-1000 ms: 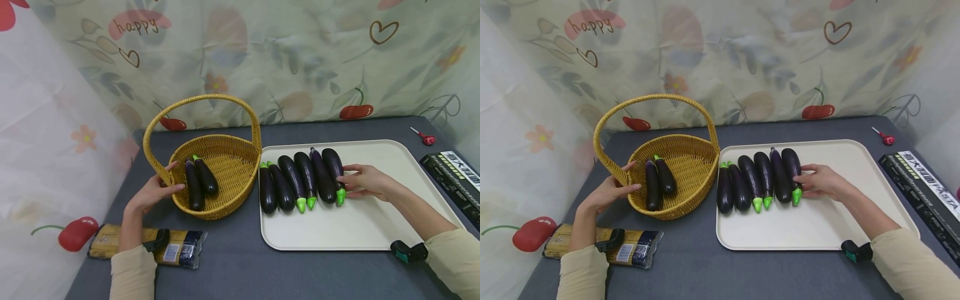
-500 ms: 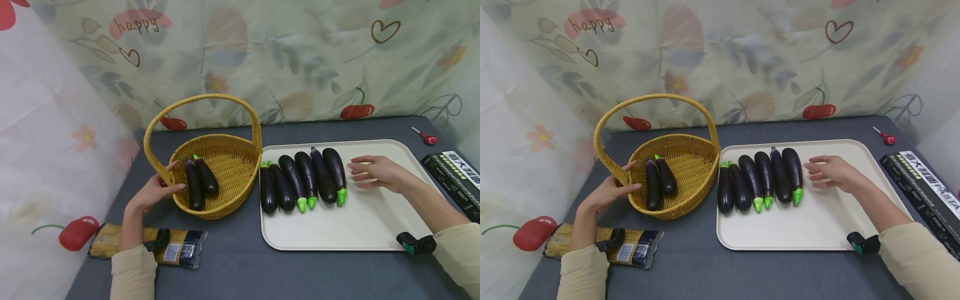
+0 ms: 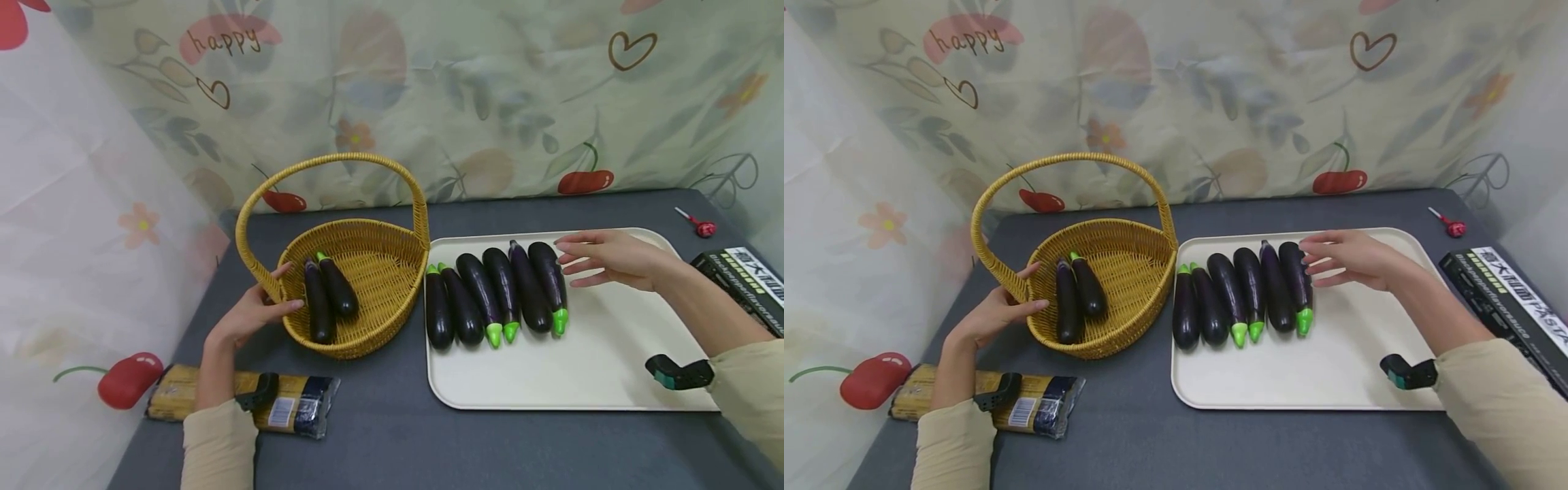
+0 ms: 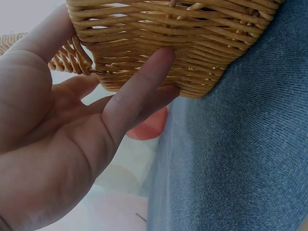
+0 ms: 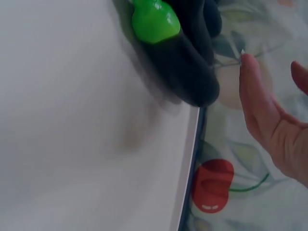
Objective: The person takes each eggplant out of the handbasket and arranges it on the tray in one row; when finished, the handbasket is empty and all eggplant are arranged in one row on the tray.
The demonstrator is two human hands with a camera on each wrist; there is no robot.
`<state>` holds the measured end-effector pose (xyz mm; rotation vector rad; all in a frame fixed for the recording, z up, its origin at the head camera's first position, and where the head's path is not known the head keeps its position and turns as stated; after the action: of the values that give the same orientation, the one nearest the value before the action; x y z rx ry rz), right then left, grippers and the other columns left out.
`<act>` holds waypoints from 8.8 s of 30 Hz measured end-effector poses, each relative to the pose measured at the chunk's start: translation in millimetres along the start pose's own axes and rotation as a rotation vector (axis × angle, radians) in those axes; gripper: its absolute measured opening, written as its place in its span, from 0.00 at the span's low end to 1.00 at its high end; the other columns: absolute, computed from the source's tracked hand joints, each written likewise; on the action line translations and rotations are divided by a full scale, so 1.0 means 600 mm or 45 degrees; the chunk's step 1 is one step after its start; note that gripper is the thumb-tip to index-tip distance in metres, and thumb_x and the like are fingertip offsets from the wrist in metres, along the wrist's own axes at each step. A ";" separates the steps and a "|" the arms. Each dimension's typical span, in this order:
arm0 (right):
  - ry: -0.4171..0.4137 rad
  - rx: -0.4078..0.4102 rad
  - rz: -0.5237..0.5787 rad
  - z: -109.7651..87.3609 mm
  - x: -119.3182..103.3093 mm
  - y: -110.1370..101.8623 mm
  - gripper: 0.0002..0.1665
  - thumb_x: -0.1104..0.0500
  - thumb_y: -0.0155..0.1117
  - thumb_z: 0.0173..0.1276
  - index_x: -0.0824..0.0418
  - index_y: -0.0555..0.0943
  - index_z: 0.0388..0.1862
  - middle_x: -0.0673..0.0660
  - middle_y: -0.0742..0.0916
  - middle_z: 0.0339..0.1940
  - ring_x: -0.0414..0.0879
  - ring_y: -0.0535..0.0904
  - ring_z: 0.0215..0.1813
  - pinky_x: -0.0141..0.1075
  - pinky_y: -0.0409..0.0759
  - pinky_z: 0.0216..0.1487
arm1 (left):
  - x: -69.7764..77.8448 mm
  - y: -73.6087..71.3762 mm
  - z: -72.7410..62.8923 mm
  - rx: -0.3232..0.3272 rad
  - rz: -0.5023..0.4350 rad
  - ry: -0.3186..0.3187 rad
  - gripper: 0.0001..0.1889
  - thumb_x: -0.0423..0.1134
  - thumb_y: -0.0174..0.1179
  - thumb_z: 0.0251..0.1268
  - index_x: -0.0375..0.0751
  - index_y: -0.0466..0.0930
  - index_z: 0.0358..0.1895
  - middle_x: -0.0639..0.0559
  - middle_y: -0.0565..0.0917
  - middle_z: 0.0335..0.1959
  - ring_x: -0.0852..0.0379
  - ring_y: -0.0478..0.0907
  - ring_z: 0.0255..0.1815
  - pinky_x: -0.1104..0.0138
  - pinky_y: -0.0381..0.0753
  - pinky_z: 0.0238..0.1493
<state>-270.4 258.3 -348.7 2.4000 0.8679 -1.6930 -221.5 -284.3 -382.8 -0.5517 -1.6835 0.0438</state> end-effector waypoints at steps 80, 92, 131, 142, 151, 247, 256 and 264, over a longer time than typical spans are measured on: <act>0.160 -0.272 0.514 0.209 -0.181 0.395 0.27 0.56 0.55 0.74 0.64 0.66 0.68 0.69 0.75 0.59 0.59 0.74 0.59 0.47 0.79 0.47 | 0.001 -0.003 0.001 0.003 0.005 0.000 0.43 0.42 0.61 0.67 0.53 0.42 0.78 0.47 0.65 0.27 0.50 0.65 0.25 0.56 0.69 0.38; 0.192 -0.218 0.356 0.232 -0.177 0.439 0.25 0.58 0.61 0.70 0.64 0.73 0.64 0.68 0.76 0.59 0.58 0.75 0.58 0.48 0.80 0.45 | -0.001 -0.005 -0.003 0.007 0.005 -0.005 0.43 0.43 0.61 0.67 0.54 0.42 0.78 0.44 0.71 0.36 0.50 0.71 0.32 0.56 0.71 0.42; 0.182 -0.254 0.201 0.238 -0.178 0.466 0.36 0.64 0.65 0.65 0.60 0.65 0.71 0.65 0.75 0.62 0.60 0.71 0.63 0.49 0.81 0.41 | 0.002 -0.001 0.003 0.000 -0.032 -0.017 0.45 0.42 0.62 0.66 0.52 0.41 0.78 0.30 0.65 0.63 0.39 0.71 0.59 0.53 0.74 0.54; 0.071 -0.417 0.169 0.197 -0.199 0.430 0.35 0.61 0.63 0.68 0.55 0.64 0.72 0.61 0.76 0.59 0.57 0.71 0.61 0.45 0.81 0.44 | 0.001 -0.002 0.003 0.000 -0.033 -0.024 0.45 0.42 0.62 0.66 0.53 0.41 0.78 0.30 0.65 0.63 0.40 0.71 0.59 0.55 0.74 0.54; -0.027 -0.478 0.173 0.154 -0.210 0.396 0.37 0.62 0.64 0.68 0.57 0.62 0.73 0.61 0.76 0.59 0.54 0.76 0.57 0.47 0.80 0.45 | 0.002 -0.002 0.002 -0.003 -0.021 -0.020 0.44 0.42 0.62 0.66 0.53 0.41 0.78 0.31 0.65 0.64 0.41 0.71 0.59 0.53 0.73 0.55; 0.211 0.108 -0.195 -0.031 0.106 -0.019 0.51 0.40 0.55 0.70 0.74 0.49 0.73 0.73 0.69 0.59 0.49 0.76 0.48 0.42 0.81 0.42 | 0.002 0.001 -0.001 0.005 -0.001 -0.017 0.44 0.42 0.61 0.66 0.55 0.40 0.78 0.31 0.68 0.60 0.41 0.72 0.58 0.59 0.74 0.54; 0.218 0.102 -0.184 -0.025 0.107 -0.015 0.51 0.39 0.56 0.70 0.73 0.49 0.73 0.70 0.72 0.57 0.47 0.77 0.46 0.41 0.81 0.42 | 0.004 0.002 -0.001 -0.005 -0.010 -0.005 0.44 0.41 0.61 0.67 0.53 0.40 0.78 0.30 0.66 0.62 0.40 0.71 0.58 0.62 0.75 0.52; 0.232 0.085 -0.163 -0.024 0.109 -0.012 0.50 0.43 0.57 0.71 0.74 0.47 0.73 0.73 0.67 0.58 0.50 0.75 0.46 0.41 0.81 0.43 | 0.003 0.002 -0.001 -0.011 -0.014 -0.004 0.44 0.41 0.61 0.67 0.53 0.40 0.78 0.29 0.67 0.61 0.39 0.72 0.58 0.62 0.76 0.51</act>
<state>-246.7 295.8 -399.4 2.6297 1.0253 -1.5860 -220.8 -282.9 -381.3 -0.5493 -1.6903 0.0293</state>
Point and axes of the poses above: each hand's wrist, its own z-axis towards the middle knuckle, its own y-axis out of the palm, x = y × z, the point moved 5 cm from there along z, towards the middle knuckle
